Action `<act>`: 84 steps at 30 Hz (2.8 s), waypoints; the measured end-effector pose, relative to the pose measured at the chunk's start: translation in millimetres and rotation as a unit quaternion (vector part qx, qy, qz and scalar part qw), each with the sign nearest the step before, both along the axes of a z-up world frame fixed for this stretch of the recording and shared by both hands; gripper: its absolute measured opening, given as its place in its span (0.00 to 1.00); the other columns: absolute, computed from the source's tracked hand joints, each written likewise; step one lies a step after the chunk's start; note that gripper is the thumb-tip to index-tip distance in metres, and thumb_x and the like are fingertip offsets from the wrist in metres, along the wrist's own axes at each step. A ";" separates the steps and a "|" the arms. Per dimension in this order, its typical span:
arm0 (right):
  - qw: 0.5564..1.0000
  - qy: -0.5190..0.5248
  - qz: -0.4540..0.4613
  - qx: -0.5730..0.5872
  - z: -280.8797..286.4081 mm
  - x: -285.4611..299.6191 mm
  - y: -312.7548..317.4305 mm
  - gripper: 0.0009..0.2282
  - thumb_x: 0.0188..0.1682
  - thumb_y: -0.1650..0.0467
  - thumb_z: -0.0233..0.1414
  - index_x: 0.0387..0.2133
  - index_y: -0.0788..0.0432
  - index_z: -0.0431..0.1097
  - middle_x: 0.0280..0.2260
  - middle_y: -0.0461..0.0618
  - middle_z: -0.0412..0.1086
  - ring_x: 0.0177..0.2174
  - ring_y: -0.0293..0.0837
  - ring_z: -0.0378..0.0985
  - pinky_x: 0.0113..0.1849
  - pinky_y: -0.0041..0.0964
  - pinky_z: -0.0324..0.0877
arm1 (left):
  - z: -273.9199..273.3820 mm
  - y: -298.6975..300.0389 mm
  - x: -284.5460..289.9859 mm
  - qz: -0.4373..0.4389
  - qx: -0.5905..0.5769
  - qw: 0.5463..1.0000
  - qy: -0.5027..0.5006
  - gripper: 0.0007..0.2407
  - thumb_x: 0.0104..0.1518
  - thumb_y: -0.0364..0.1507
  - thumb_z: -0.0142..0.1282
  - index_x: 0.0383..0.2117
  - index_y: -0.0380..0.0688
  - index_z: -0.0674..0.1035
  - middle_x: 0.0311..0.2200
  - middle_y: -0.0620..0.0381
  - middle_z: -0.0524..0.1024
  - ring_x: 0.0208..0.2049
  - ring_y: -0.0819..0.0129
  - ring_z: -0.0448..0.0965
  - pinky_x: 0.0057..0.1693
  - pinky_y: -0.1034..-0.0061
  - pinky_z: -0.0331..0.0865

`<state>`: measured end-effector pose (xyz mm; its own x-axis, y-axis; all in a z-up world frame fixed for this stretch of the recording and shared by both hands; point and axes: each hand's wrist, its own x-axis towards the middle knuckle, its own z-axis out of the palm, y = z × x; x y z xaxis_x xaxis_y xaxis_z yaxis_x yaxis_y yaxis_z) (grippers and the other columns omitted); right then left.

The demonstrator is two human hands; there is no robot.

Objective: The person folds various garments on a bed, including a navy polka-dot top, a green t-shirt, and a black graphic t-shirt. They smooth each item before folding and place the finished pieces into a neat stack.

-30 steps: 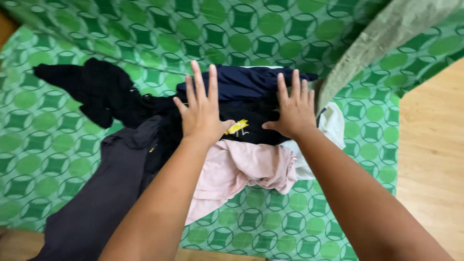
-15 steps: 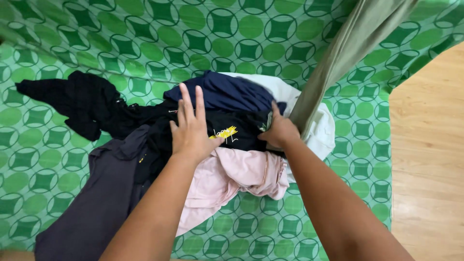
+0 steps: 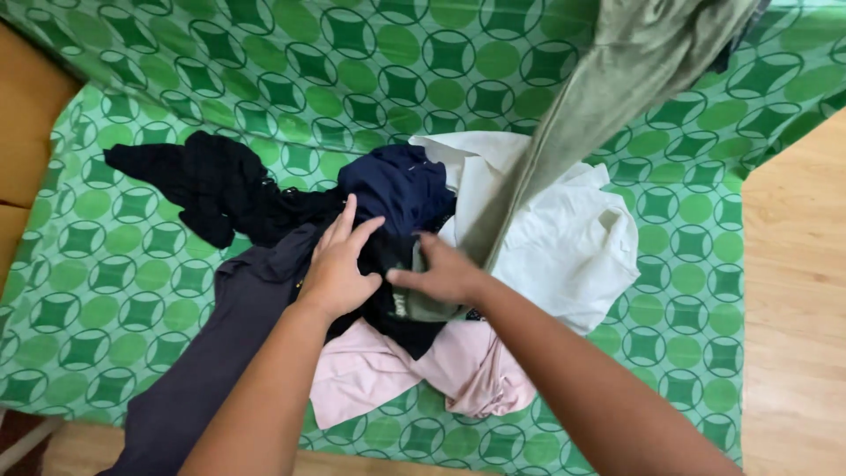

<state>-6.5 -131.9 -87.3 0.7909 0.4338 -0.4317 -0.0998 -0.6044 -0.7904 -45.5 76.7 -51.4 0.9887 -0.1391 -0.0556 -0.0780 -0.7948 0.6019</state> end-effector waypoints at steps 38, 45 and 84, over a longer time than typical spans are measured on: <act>0.964 -0.206 -0.161 0.042 -36.6 34.7 -145.1 0.21 0.44 0.58 0.61 0.42 0.61 0.74 0.40 0.54 0.75 0.40 0.49 0.76 0.43 0.45 0.71 | -31.1 -4.9 20.7 0.214 -0.037 0.974 -0.059 0.42 0.51 0.48 0.64 0.71 0.52 0.54 0.74 0.41 0.43 0.71 0.42 0.53 0.70 0.50 0.49; 0.901 0.059 -0.421 -0.083 -59.2 35.1 -227.1 0.64 0.26 0.43 0.63 0.68 0.63 0.31 0.66 0.61 0.48 0.64 0.57 0.55 0.58 0.56 0.57 | -51.8 28.6 4.7 0.317 0.017 0.930 0.186 0.60 0.36 0.58 0.70 0.72 0.60 0.35 0.74 0.44 0.24 0.74 0.44 0.30 0.68 0.31 0.35; 0.919 -0.200 -0.145 -0.308 28.6 -44.3 41.6 0.55 0.28 0.45 0.69 0.66 0.53 0.45 0.62 0.62 0.52 0.63 0.62 0.51 0.58 0.62 0.53 | -88.4 85.2 10.3 0.333 -0.022 0.921 0.200 0.51 0.46 0.45 0.70 0.72 0.64 0.40 0.73 0.45 0.22 0.73 0.41 0.43 0.62 0.32 0.57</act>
<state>-50.8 -90.2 -58.7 0.9835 -0.0488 -0.1745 -0.1028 -0.9433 -0.3155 -35.3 161.9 -139.8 0.7571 0.4799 -0.4434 0.6533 -0.5602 0.5092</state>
